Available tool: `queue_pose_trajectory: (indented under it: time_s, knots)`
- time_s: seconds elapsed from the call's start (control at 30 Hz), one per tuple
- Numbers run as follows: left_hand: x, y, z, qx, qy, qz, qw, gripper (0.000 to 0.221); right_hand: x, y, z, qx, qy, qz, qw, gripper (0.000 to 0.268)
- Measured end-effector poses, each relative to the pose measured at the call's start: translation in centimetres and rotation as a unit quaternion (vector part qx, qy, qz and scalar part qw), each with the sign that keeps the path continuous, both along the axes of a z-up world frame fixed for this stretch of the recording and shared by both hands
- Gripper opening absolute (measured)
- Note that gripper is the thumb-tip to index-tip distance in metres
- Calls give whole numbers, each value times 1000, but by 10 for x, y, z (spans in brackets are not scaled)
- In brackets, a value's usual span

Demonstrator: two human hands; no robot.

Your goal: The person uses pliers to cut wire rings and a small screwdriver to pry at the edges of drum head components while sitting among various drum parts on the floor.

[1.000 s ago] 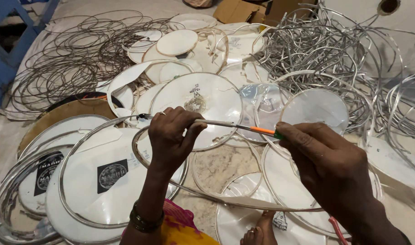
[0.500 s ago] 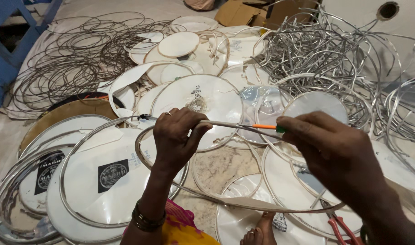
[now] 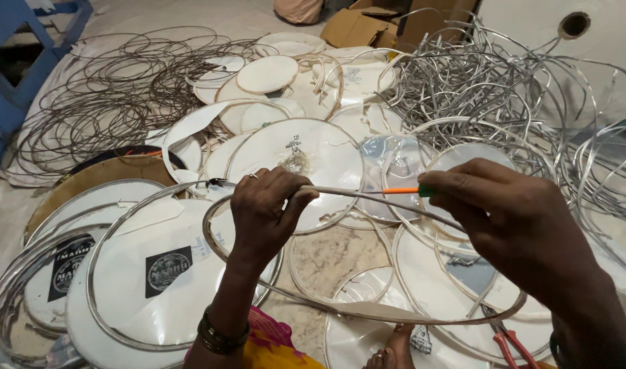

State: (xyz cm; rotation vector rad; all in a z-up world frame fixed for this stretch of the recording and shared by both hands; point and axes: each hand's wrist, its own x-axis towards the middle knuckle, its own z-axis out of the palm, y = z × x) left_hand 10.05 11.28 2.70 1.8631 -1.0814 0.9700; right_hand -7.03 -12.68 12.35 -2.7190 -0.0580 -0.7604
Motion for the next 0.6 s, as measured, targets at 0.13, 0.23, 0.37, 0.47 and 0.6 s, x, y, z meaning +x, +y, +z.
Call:
queue_pose_trajectory:
  time_s: [0.13, 0.23, 0.37, 0.47, 0.6]
  knots:
    - [0, -1, 0, -1, -3, -3, 1000, 26, 4, -1, -1, 20, 4, 19, 1000, 25]
    - [0, -1, 0, -4, -9, -5, 1000, 26, 6, -1, -2, 6, 5, 21, 1000, 22]
    - [-1, -1, 0, 0, 1, 6, 1000, 26, 11, -3, -1, -12, -7, 46, 999, 21]
    - [1, -6, 0, 1, -11, 11, 1000, 26, 17, -8, 3, -20, -22, 52, 998, 20]
    - [8, -16, 0, 3, -17, 16, 1000, 27, 26, -3, -8, -8, -48, 25, 998, 16]
